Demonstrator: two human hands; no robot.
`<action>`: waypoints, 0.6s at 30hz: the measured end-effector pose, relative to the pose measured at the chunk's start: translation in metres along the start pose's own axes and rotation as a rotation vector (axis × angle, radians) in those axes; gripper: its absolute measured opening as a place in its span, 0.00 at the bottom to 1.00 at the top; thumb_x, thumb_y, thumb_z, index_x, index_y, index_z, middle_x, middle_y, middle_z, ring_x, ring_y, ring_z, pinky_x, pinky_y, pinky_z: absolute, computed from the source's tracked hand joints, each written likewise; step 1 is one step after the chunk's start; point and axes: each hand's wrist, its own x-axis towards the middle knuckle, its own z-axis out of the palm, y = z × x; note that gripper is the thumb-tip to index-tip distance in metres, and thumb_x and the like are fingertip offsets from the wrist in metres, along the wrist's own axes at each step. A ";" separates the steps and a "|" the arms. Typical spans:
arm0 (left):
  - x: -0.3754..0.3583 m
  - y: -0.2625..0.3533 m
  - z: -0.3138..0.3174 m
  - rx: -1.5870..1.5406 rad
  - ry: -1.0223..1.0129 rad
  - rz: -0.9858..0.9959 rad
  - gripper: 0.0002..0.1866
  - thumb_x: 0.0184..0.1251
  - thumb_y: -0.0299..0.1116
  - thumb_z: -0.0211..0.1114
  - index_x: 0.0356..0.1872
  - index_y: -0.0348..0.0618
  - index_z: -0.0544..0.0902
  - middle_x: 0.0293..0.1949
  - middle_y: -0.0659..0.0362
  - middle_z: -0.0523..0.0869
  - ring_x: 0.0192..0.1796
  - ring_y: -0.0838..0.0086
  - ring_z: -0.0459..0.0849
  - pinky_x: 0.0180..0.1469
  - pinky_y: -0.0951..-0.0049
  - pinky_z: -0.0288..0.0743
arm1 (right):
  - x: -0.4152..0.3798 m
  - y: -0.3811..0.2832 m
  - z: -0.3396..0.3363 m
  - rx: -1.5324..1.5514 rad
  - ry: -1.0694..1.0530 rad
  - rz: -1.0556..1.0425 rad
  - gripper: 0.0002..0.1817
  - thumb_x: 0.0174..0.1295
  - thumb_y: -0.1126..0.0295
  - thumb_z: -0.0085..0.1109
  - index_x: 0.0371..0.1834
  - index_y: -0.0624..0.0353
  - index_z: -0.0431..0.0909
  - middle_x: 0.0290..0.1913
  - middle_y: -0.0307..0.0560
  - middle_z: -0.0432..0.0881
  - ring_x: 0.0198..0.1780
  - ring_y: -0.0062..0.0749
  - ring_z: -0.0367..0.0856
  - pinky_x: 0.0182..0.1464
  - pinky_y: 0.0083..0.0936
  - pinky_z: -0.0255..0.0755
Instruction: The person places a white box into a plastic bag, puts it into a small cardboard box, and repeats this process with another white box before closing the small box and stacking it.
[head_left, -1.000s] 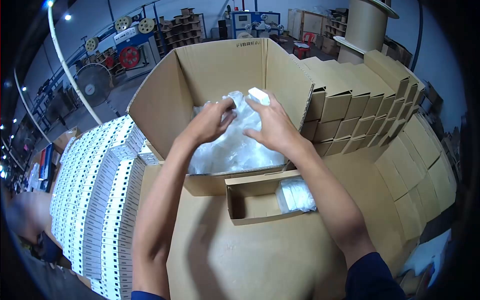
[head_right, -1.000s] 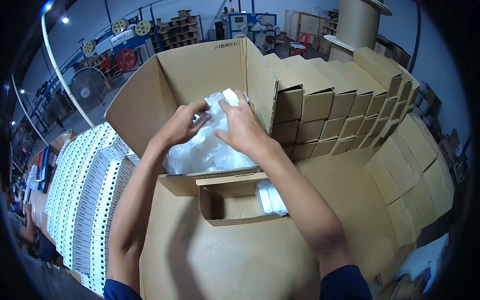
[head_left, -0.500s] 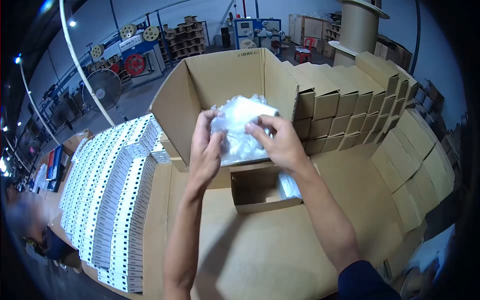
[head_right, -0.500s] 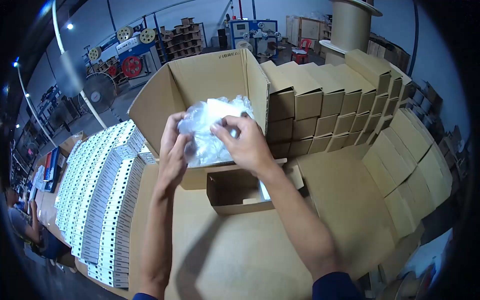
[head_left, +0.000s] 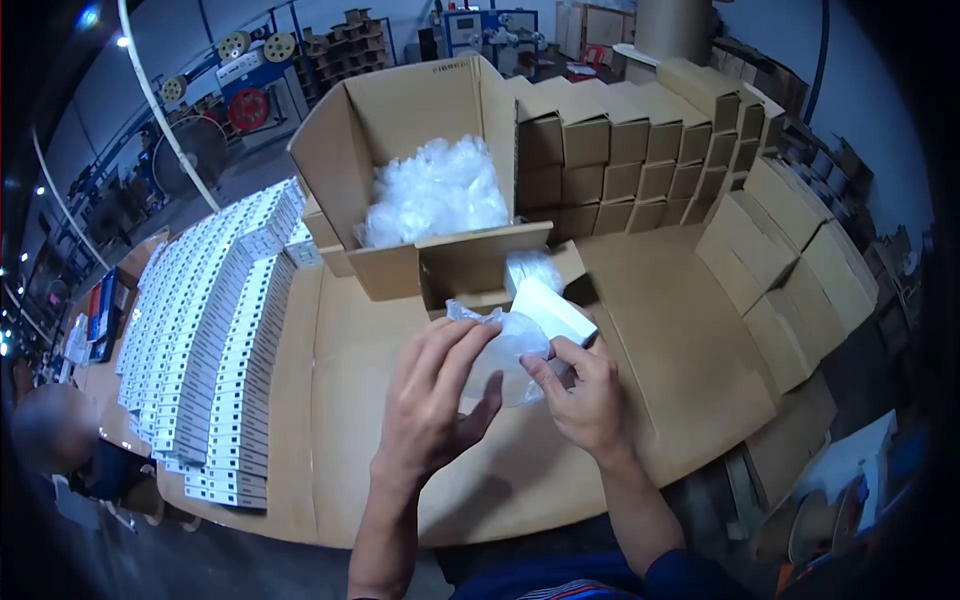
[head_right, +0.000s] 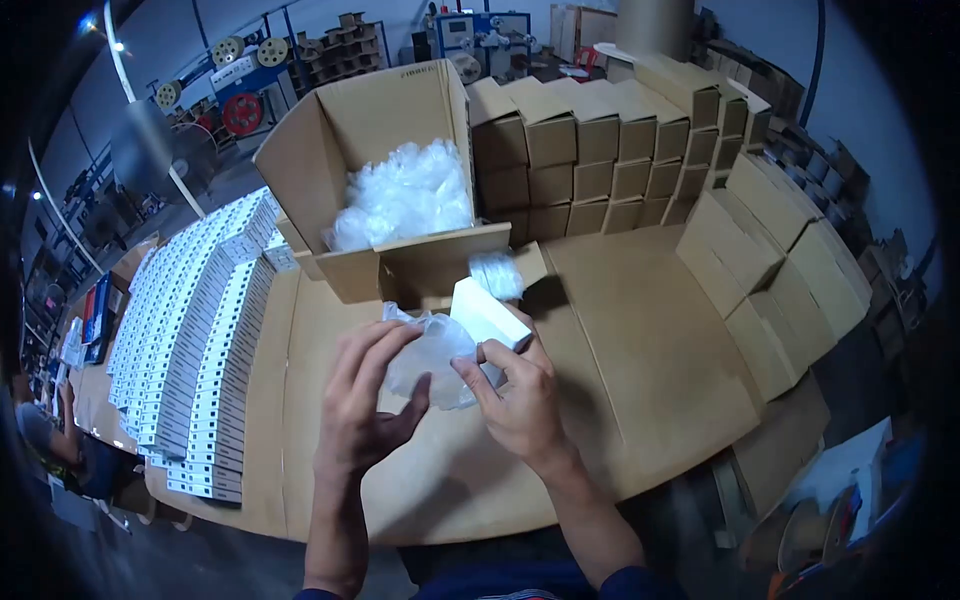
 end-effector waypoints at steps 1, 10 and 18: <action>-0.002 0.009 0.004 0.013 -0.060 -0.020 0.21 0.57 0.28 0.75 0.52 0.39 0.82 0.50 0.50 0.85 0.54 0.54 0.83 0.57 0.59 0.78 | -0.011 -0.003 -0.006 -0.020 -0.022 0.003 0.15 0.62 0.66 0.76 0.33 0.67 0.80 0.47 0.57 0.82 0.43 0.41 0.82 0.45 0.33 0.76; -0.058 0.040 0.059 -0.323 -0.009 -0.284 0.05 0.73 0.26 0.66 0.43 0.35 0.81 0.35 0.50 0.86 0.37 0.59 0.88 0.41 0.64 0.82 | -0.058 0.006 -0.034 -0.091 -0.191 -0.154 0.10 0.59 0.76 0.75 0.38 0.67 0.82 0.66 0.66 0.73 0.62 0.57 0.81 0.60 0.41 0.77; -0.066 0.028 0.063 -0.443 -0.022 -0.657 0.11 0.82 0.33 0.59 0.39 0.38 0.82 0.19 0.58 0.83 0.16 0.75 0.82 0.20 0.73 0.73 | -0.090 0.025 -0.054 0.035 -0.371 0.190 0.09 0.66 0.72 0.70 0.42 0.67 0.85 0.66 0.63 0.74 0.57 0.55 0.83 0.61 0.40 0.76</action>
